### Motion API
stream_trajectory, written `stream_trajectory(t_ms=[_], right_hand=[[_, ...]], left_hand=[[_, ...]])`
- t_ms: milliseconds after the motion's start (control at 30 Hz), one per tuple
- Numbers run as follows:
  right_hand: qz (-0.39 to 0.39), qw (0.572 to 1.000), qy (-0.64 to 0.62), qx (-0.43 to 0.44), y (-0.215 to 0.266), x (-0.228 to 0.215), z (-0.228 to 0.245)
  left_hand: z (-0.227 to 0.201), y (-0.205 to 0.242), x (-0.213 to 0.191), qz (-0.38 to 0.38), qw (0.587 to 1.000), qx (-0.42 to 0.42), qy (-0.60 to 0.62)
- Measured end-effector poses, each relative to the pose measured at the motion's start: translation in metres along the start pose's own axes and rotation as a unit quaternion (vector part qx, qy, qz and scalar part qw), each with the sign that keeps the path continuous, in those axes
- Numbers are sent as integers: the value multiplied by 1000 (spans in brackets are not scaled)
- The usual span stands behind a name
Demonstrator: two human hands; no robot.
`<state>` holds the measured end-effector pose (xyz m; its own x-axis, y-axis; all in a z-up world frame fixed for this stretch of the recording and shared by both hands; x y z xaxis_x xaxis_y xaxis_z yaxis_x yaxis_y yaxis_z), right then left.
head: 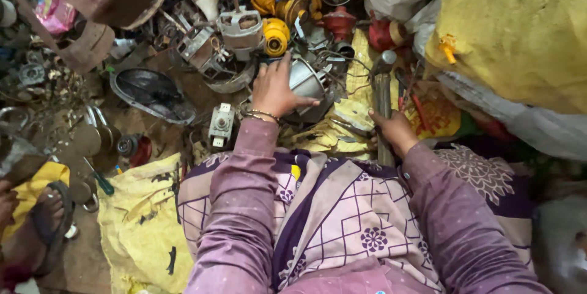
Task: The person sits on the floor and uses a hammer and screwdriver to disassemble and adjust a small electric motor. They repeatedly strike the motor housing and pry internal components while surrounded by other motor parts and tools.
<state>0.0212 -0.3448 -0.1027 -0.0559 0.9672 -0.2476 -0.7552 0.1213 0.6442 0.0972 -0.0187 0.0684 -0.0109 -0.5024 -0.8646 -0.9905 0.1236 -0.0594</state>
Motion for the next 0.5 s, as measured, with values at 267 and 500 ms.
stream_trajectory(t_ms=[267,500], right_hand=[[-8,994,-89,58,-11,-7,-17],[-41,999,-10,2,-17,-13,-13]], left_hand=[[-30,16,-6,-65,993,87,-42],[-38,14,-7,-32,994,65,-80]])
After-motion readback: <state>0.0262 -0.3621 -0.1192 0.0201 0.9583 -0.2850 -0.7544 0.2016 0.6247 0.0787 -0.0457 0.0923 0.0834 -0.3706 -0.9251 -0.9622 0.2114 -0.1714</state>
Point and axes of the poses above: each hand's wrist, its own y-axis away from the middle knuckle, its own x-axis out of the palm, z = x × y, the point moved 10 cm from there along -y, towards the middle knuckle, and after that the axes turned 3 degrees about x, right-handed, at the moved point
